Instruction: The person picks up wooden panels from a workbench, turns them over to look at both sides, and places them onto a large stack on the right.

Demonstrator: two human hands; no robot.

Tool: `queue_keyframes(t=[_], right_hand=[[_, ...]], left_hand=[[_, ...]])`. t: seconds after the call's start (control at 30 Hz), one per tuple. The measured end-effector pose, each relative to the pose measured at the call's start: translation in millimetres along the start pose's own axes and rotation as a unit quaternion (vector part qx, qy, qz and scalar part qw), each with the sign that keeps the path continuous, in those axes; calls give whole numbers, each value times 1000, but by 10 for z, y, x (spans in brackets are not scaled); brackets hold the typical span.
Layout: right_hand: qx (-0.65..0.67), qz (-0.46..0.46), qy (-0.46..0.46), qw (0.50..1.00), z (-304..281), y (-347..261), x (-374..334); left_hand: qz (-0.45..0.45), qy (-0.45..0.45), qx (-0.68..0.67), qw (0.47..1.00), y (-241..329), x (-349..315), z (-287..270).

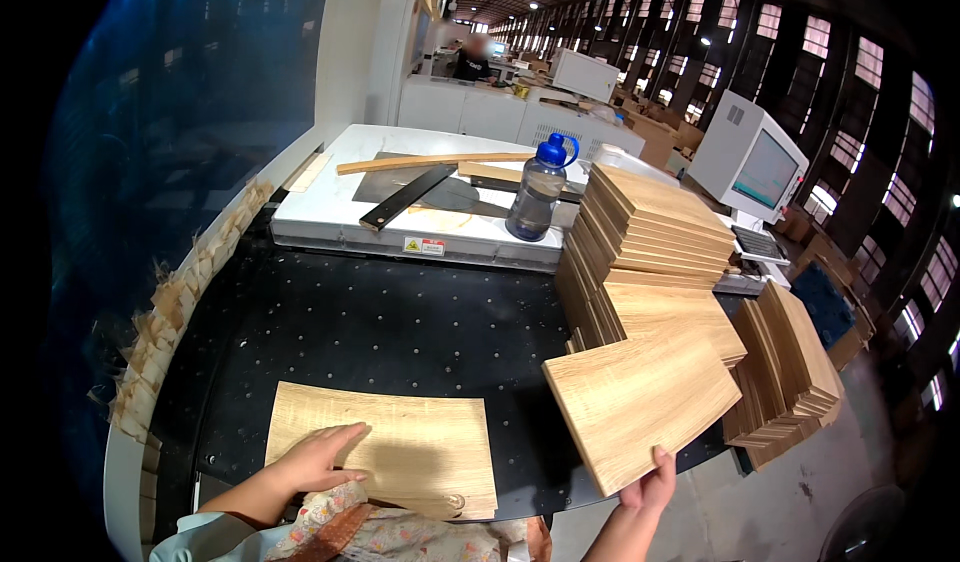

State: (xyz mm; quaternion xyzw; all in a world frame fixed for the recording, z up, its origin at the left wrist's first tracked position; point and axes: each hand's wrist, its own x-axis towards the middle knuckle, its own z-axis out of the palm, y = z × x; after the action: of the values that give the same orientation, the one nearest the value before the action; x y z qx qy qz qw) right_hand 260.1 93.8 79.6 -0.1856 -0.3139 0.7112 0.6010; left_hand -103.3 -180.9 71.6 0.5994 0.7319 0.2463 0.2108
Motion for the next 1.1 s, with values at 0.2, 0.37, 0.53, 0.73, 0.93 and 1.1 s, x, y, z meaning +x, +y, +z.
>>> queue_keyframes(t=[0.2, 0.37, 0.53, 0.73, 0.93, 1.1], right_hand=[[-39, 14, -53, 998, 530, 522, -543], [-103, 164, -92, 977, 917, 852, -814], [2, 203, -161, 966, 1104, 1184, -607], [131, 300, -157, 932, 1006, 1412, -344], [139, 377, -191, 896, 985, 1670, -403], [108, 386, -211, 892, 1135, 1685, -332]], left_hand=[[67, -25, -521, 850, -29, 400, 472], [-28, -59, -716, 695, -2, 507, 670], [-20, 93, -815, 572, 226, 316, 417], [-30, 151, -801, 578, -317, -62, 172], [-63, 190, -814, 546, -664, -127, -38], [-85, 209, -834, 503, -764, -34, -109]])
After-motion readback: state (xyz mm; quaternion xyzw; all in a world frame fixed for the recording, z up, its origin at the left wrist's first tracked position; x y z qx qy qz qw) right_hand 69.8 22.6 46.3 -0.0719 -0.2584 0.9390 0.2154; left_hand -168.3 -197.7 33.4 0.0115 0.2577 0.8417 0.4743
